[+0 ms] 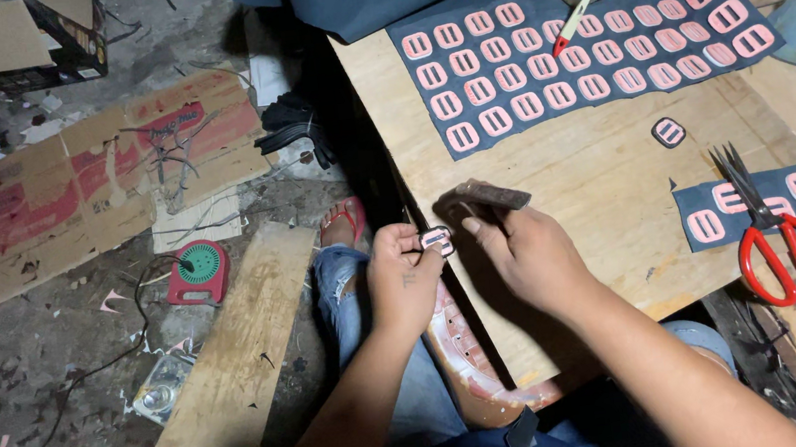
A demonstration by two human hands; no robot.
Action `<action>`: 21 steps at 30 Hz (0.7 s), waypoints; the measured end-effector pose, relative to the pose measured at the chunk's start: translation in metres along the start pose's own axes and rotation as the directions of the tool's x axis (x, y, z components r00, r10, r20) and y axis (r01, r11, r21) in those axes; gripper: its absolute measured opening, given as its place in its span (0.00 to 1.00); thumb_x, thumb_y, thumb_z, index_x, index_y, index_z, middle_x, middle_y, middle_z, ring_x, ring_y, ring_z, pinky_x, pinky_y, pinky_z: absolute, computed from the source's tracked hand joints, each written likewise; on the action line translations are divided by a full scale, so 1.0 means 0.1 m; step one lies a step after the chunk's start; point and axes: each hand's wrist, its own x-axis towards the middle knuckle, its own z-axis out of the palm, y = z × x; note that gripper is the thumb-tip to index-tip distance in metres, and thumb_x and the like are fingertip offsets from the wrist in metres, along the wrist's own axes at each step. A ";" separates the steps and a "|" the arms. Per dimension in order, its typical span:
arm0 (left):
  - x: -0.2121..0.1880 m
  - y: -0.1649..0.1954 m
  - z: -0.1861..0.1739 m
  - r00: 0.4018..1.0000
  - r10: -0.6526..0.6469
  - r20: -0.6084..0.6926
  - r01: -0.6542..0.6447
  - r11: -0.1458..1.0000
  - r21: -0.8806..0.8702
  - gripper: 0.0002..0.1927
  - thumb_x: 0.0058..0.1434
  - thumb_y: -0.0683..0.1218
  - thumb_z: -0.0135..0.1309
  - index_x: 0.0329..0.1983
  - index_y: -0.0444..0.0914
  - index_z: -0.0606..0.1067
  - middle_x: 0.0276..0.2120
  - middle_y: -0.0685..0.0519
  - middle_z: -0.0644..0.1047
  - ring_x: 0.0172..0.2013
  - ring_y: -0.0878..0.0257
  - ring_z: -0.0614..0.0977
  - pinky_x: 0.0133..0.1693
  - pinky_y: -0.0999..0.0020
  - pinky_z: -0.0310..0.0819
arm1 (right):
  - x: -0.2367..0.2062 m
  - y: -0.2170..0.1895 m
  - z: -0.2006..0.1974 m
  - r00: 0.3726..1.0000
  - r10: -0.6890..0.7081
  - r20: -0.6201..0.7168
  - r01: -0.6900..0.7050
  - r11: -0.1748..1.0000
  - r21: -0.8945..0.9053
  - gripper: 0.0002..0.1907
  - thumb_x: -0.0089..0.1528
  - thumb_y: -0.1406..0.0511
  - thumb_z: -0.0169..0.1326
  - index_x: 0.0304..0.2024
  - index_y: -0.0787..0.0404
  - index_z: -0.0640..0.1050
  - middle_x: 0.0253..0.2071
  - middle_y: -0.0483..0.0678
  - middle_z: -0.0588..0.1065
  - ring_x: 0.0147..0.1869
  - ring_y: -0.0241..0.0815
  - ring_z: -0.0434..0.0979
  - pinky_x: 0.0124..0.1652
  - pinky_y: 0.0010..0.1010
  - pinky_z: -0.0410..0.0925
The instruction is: The person uses a curved knife to score and separate small rectangular pieces of pink material from a dark backing sheet, then uses scissors to trim the edges. The finished pieces are placed on the table.
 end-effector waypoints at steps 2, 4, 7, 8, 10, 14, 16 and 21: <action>0.01 -0.04 0.00 1.000 -0.016 0.021 0.017 0.999 -0.033 0.13 0.57 0.38 0.60 0.44 0.30 0.74 0.33 0.50 0.81 0.32 0.68 0.82 0.34 0.73 0.77 | 0.04 0.01 -0.01 0.966 0.165 0.200 -0.153 0.985 -0.077 0.13 0.65 0.58 0.57 0.42 0.63 0.80 0.36 0.61 0.80 0.42 0.62 0.80 0.40 0.45 0.71; 0.04 -0.08 -0.01 0.996 -0.076 0.048 0.074 0.996 0.047 0.13 0.57 0.38 0.59 0.46 0.32 0.75 0.32 0.50 0.82 0.31 0.67 0.82 0.34 0.73 0.77 | 0.07 0.01 -0.07 0.958 0.221 0.184 -0.218 0.975 -0.034 0.13 0.63 0.60 0.56 0.42 0.64 0.78 0.35 0.61 0.80 0.40 0.60 0.81 0.40 0.44 0.72; 0.08 -0.14 0.02 0.998 -0.044 0.053 0.040 0.997 0.065 0.14 0.56 0.38 0.59 0.46 0.32 0.74 0.32 0.51 0.81 0.31 0.67 0.82 0.35 0.72 0.77 | 0.01 -0.01 -0.14 1.000 0.003 0.003 -0.004 0.995 0.104 0.17 0.64 0.62 0.53 0.52 0.65 0.75 0.40 0.60 0.79 0.42 0.58 0.81 0.41 0.42 0.72; 0.09 -0.15 0.02 0.999 -0.009 0.048 0.006 0.998 0.056 0.14 0.56 0.38 0.59 0.45 0.32 0.73 0.32 0.51 0.80 0.32 0.68 0.82 0.35 0.72 0.77 | -0.01 -0.01 -0.15 0.988 -0.118 -0.095 0.131 0.981 0.145 0.20 0.64 0.63 0.52 0.57 0.65 0.74 0.42 0.59 0.79 0.43 0.58 0.81 0.42 0.41 0.72; 0.11 -0.15 0.03 1.000 0.016 0.023 -0.018 0.995 0.094 0.18 0.54 0.37 0.63 0.45 0.32 0.70 0.32 0.50 0.77 0.31 0.68 0.79 0.34 0.72 0.78 | -0.04 -0.04 -0.09 0.995 -0.072 -0.069 0.075 0.996 0.044 0.13 0.66 0.62 0.54 0.48 0.64 0.75 0.40 0.60 0.78 0.43 0.59 0.80 0.42 0.41 0.72; 0.12 -0.10 0.03 0.999 0.052 0.013 -0.053 0.994 0.091 0.22 0.53 0.37 0.65 0.46 0.31 0.67 0.35 0.48 0.74 0.31 0.68 0.77 0.35 0.70 0.77 | -0.06 -0.03 -0.04 0.993 -0.072 0.092 0.073 0.997 -0.008 0.16 0.65 0.64 0.54 0.52 0.65 0.75 0.42 0.62 0.78 0.46 0.64 0.78 0.42 0.44 0.71; 0.11 -0.04 0.00 0.997 0.054 0.056 -0.063 0.980 0.187 0.23 0.54 0.38 0.63 0.49 0.32 0.66 0.36 0.48 0.74 0.27 0.66 0.77 0.31 0.68 0.75 | -0.06 -0.02 -0.05 0.995 -0.084 0.054 0.083 0.996 0.011 0.15 0.65 0.63 0.54 0.51 0.66 0.75 0.43 0.62 0.78 0.46 0.64 0.78 0.42 0.44 0.71; 0.11 0.14 -0.05 0.990 0.099 0.100 -0.122 0.956 0.267 0.28 0.52 0.38 0.62 0.53 0.32 0.63 0.41 0.47 0.73 0.24 0.64 0.77 0.28 0.67 0.74 | -0.02 -0.03 -0.06 0.996 -0.021 0.086 0.025 0.999 -0.042 0.11 0.66 0.62 0.54 0.43 0.64 0.75 0.40 0.61 0.78 0.46 0.63 0.78 0.42 0.45 0.71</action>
